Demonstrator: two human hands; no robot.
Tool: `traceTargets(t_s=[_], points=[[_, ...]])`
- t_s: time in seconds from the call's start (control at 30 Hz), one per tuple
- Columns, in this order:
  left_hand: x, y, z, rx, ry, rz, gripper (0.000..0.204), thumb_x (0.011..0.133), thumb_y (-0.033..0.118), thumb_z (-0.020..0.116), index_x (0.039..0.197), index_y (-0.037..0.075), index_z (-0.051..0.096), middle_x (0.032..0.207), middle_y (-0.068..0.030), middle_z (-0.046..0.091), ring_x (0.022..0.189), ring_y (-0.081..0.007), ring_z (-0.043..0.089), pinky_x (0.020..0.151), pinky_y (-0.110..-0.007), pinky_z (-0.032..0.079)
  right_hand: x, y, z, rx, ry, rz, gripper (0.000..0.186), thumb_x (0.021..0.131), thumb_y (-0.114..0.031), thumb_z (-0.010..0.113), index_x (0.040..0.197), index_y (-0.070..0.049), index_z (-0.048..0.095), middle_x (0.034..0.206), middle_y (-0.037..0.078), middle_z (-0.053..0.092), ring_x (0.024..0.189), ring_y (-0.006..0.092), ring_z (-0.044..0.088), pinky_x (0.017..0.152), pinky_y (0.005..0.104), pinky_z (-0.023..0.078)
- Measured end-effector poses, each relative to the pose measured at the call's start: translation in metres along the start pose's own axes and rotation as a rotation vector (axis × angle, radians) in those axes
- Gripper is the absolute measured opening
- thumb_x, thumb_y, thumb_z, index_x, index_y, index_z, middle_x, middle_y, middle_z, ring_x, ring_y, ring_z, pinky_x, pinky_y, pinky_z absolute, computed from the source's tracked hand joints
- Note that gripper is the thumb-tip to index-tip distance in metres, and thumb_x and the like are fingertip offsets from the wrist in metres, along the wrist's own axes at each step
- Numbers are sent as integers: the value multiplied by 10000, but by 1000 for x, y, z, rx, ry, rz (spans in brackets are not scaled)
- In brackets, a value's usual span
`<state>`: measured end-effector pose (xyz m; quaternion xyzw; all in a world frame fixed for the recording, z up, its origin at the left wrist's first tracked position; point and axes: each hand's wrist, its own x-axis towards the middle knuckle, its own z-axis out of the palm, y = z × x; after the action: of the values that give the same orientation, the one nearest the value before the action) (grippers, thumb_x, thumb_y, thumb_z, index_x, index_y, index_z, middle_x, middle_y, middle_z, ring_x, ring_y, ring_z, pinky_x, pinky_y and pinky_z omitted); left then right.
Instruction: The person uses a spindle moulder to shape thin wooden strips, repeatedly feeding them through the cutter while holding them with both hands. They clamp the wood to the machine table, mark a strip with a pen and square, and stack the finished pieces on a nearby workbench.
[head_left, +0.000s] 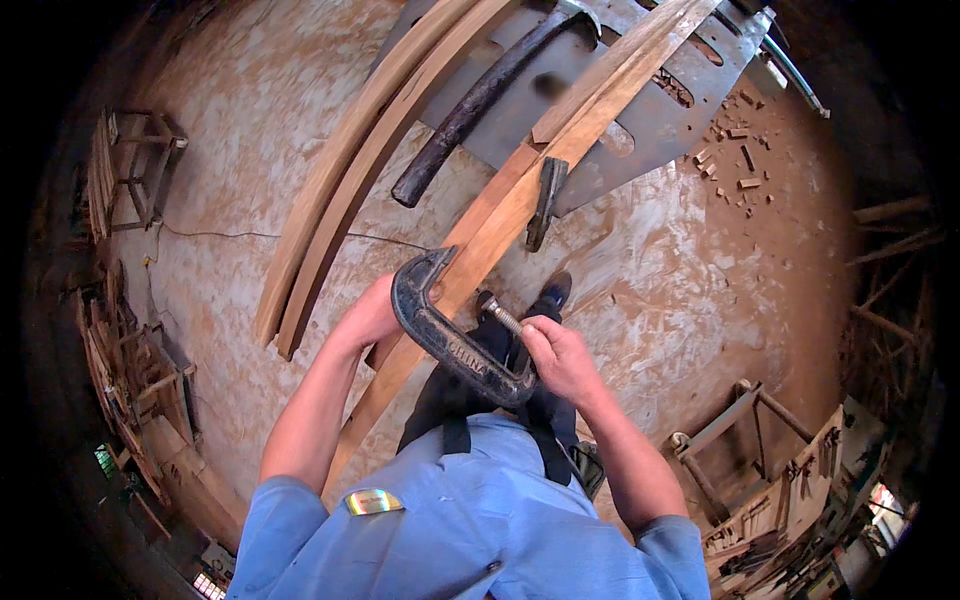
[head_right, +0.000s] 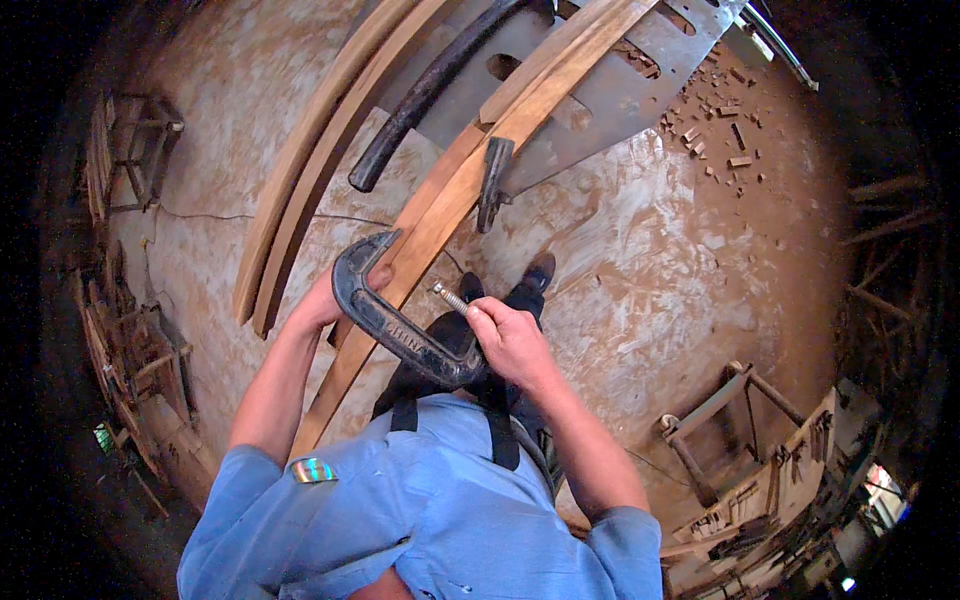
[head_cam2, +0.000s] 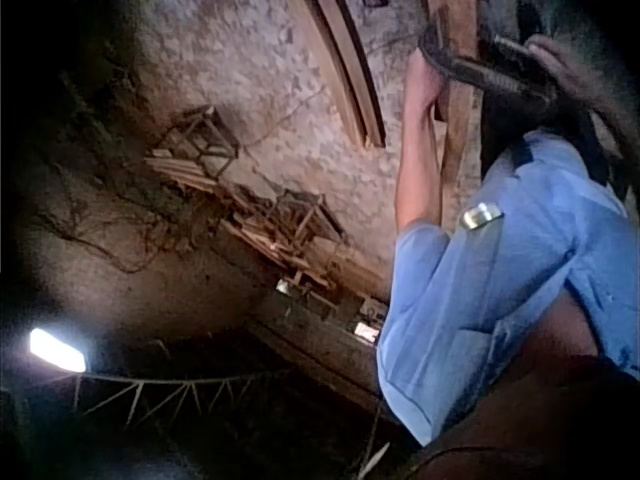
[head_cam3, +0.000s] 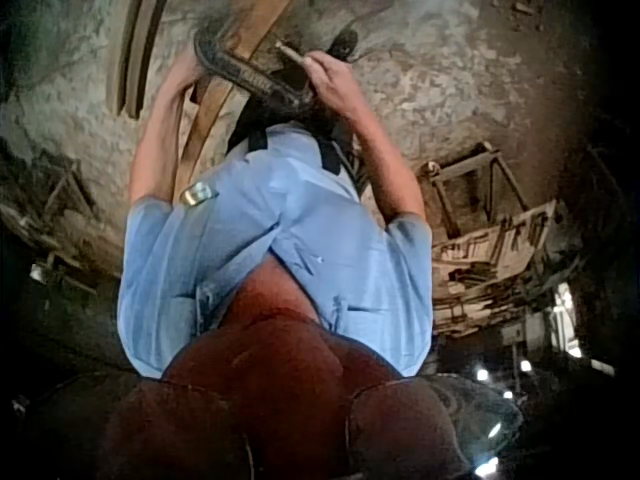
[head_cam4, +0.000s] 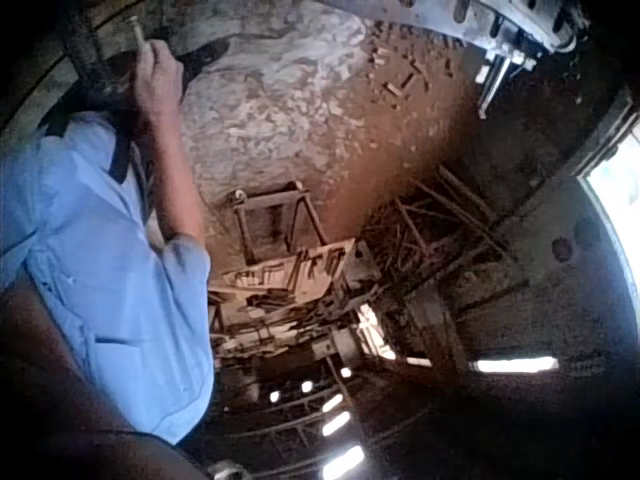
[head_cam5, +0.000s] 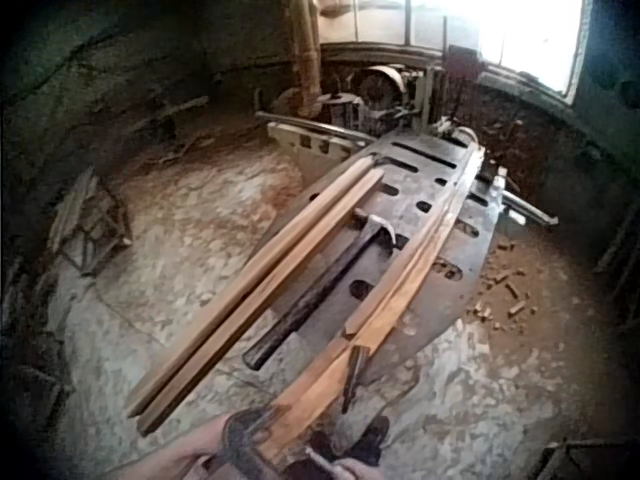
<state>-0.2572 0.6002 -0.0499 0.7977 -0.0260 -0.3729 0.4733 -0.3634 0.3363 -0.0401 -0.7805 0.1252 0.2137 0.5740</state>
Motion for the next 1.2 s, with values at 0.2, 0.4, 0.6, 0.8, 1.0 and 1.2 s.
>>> traceTargets(t_s=[0.2, 0.4, 0.6, 0.8, 1.0, 1.2], points=[[-3, 5, 4, -102, 15, -11, 397, 903, 347, 660, 1074, -10, 620, 913, -51, 659, 853, -129, 566, 771, -318, 495, 2, -4, -3, -20, -19, 12, 274, 948, -265, 540, 1019, -21, 644, 781, 208, 639, 749, 328, 665, 688, 382, 504], [-7, 15, 1, -78, 29, -55, 282, 906, 273, 658, 1004, 14, 603, 885, -13, 615, 831, -111, 527, 764, -293, 480, 9, -9, -4, -53, -23, -9, 254, 941, -251, 556, 992, -18, 644, 778, 220, 636, 742, 340, 666, 679, 389, 505], [-3, -6, -2, -393, 111, -151, 248, 968, 176, 529, 1146, 42, 638, 980, -5, 647, 868, -122, 570, 803, -272, 493, 14, -13, -3, -108, 1, -34, 243, 938, -260, 569, 976, -34, 649, 808, 226, 646, 785, 391, 653, 685, 411, 506], [9, 0, -14, -704, -6, -300, 688, 946, 641, 386, 1263, 68, 596, 1021, 0, 657, 775, -89, 553, 687, -238, 481, 18, -25, -6, -265, -33, -26, 295, 943, -327, 552, 984, -47, 633, 828, 222, 660, 813, 403, 648, 697, 460, 507], [13, -22, -24, -844, -145, -284, 653, 945, 627, 404, 1128, 43, 632, 982, -21, 662, 785, -112, 632, 683, -293, 547, 13, -26, 2, -397, -7, 9, 309, 934, -362, 557, 1017, -71, 622, 875, 206, 675, 837, 401, 649, 711, 479, 515], [6, -2, -23, -693, -122, -202, 354, 921, 394, 611, 1029, 56, 613, 909, 10, 614, 723, -86, 585, 640, -268, 527, 10, -26, 6, -412, 6, 31, 319, 929, -370, 564, 1037, -74, 612, 910, 204, 678, 867, 399, 647, 730, 482, 515]])
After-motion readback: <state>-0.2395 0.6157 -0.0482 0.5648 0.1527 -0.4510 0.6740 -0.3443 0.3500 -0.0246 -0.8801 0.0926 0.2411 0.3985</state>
